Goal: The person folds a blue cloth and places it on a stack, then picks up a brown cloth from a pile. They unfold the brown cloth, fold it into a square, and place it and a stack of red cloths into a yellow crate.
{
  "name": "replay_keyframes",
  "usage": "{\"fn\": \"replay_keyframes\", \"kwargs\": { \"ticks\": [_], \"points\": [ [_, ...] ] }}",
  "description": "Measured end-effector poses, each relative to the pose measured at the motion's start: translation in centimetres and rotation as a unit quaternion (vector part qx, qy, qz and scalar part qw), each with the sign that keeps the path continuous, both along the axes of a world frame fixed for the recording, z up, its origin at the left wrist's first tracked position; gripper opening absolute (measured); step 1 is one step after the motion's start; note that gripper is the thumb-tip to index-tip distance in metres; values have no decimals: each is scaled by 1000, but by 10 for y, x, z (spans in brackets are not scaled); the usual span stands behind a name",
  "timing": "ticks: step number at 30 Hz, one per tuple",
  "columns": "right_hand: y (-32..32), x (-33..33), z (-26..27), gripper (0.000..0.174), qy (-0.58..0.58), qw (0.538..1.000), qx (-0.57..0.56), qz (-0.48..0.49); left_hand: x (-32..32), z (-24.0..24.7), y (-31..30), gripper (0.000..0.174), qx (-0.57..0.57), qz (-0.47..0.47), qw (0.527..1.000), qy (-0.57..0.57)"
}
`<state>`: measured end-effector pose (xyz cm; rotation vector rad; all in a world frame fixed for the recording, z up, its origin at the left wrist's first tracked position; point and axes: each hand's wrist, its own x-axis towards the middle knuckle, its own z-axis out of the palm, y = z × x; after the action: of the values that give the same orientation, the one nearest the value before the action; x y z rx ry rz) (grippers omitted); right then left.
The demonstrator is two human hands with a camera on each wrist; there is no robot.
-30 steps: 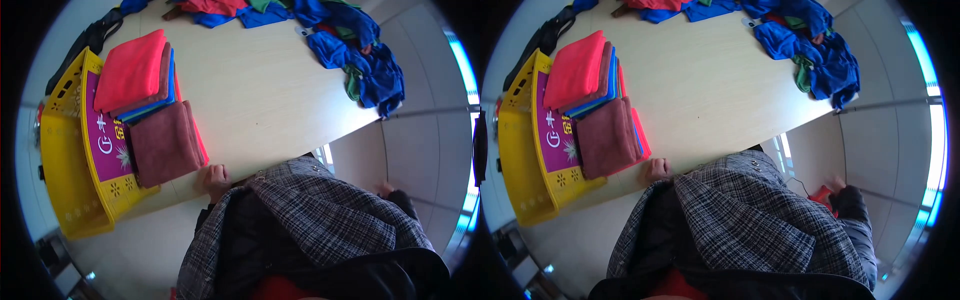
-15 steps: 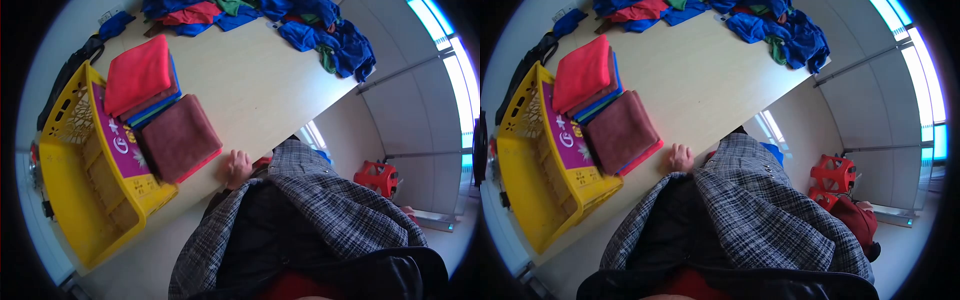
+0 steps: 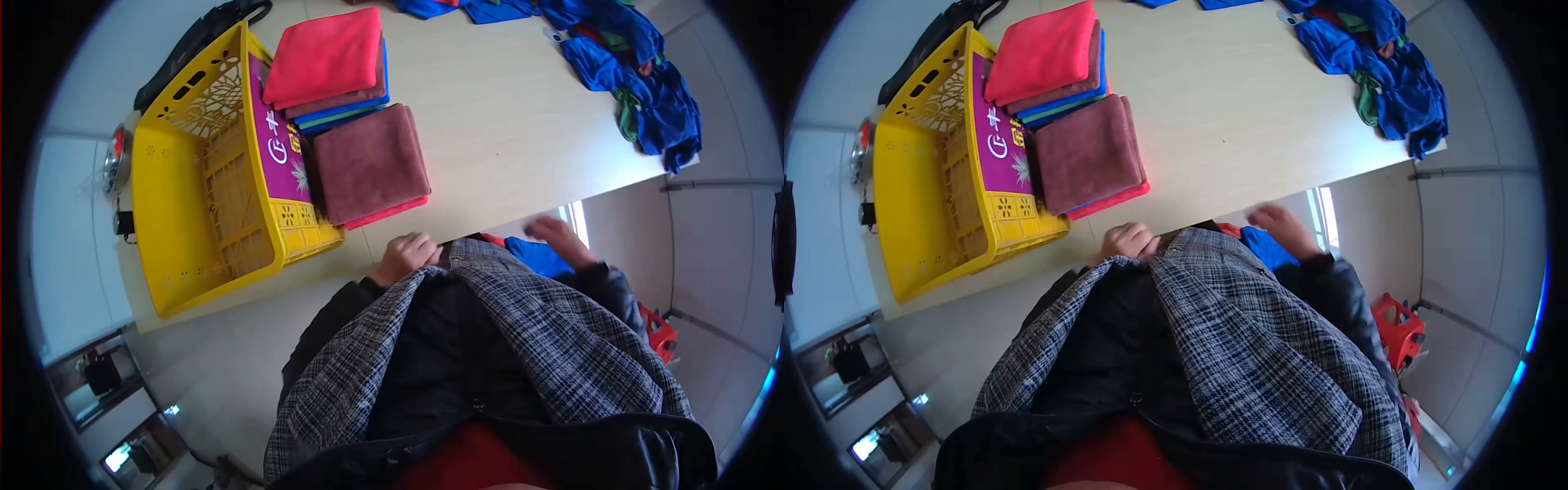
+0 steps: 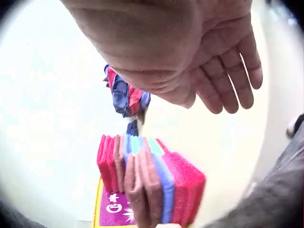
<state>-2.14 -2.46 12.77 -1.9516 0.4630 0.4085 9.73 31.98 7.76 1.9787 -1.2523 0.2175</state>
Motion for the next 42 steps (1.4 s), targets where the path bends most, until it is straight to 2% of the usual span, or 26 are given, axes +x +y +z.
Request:
{"fn": "replay_keyframes", "kwargs": {
  "ticks": [2,4,5,6,7,8,10,14,17,20,21,23,24,25,26,27,28,29,31,32,33,38,39,40,41,42],
  "points": [
    [27,74,3,47,28,984,174,-7,5,31,31,13,-26,74,991,-110],
    [58,131,-13,70,33,970,240,-10,26,53,46,28,7,247,964,-99],
    [69,155,-27,81,62,962,266,-2,35,67,42,28,15,248,963,-103],
    [80,173,-41,99,84,946,313,2,47,81,33,36,-48,325,944,33],
    [87,187,-51,99,83,944,319,7,56,89,26,45,-113,395,896,167],
    [94,199,-59,107,108,934,339,-3,60,91,23,45,-108,399,896,163],
    [106,216,-67,123,140,914,381,-8,71,94,22,55,43,447,888,98],
    [111,229,-75,117,145,898,412,43,86,90,20,50,132,471,870,66],
    [110,231,-81,113,148,891,427,47,98,85,16,49,186,480,852,97],
    [116,236,-75,109,138,889,432,63,108,84,26,56,201,482,846,110],
    [118,225,-65,96,127,911,388,-56,113,78,23,60,197,475,847,136],
    [91,211,-34,90,92,934,342,-52,116,60,35,73,173,436,864,180],
    [65,199,-29,85,15,946,320,-47,124,52,46,77,108,408,867,264],
    [37,184,-27,80,-58,954,291,-41,126,41,52,81,47,381,854,351],
    [10,170,-21,75,-79,953,286,-54,117,49,47,82,-27,338,825,453],
    [-17,158,-14,71,-106,953,277,-59,113,61,41,83,-104,298,777,545],
    [-42,137,-8,69,-130,963,232,-50,113,56,44,81,-89,298,780,543],
    [-63,112,4,68,-159,970,181,-41,112,52,52,80,-63,249,815,520],
    [-65,67,51,48,-115,957,176,-201,115,36,53,80,-109,274,757,583],
    [-74,42,54,68,-92,971,150,-164,112,37,47,81,-119,281,752,584],
    [-75,16,52,66,-101,963,153,-196,111,35,46,83,-121,270,766,570],
    [-44,-67,6,67,-119,933,225,-255,125,13,63,82,-126,241,743,611],
    [-37,-73,-6,74,-107,929,237,-264,127,14,64,81,-132,232,734,624],
    [-27,-79,-17,72,-130,946,187,-233,129,13,64,76,-141,222,712,651],
    [-16,-73,-23,70,-155,959,136,-193,120,23,55,73,-138,223,712,652],
    [-6,-64,-26,70,-152,962,140,-181,114,30,51,73,-138,226,718,644]
  ]
}}
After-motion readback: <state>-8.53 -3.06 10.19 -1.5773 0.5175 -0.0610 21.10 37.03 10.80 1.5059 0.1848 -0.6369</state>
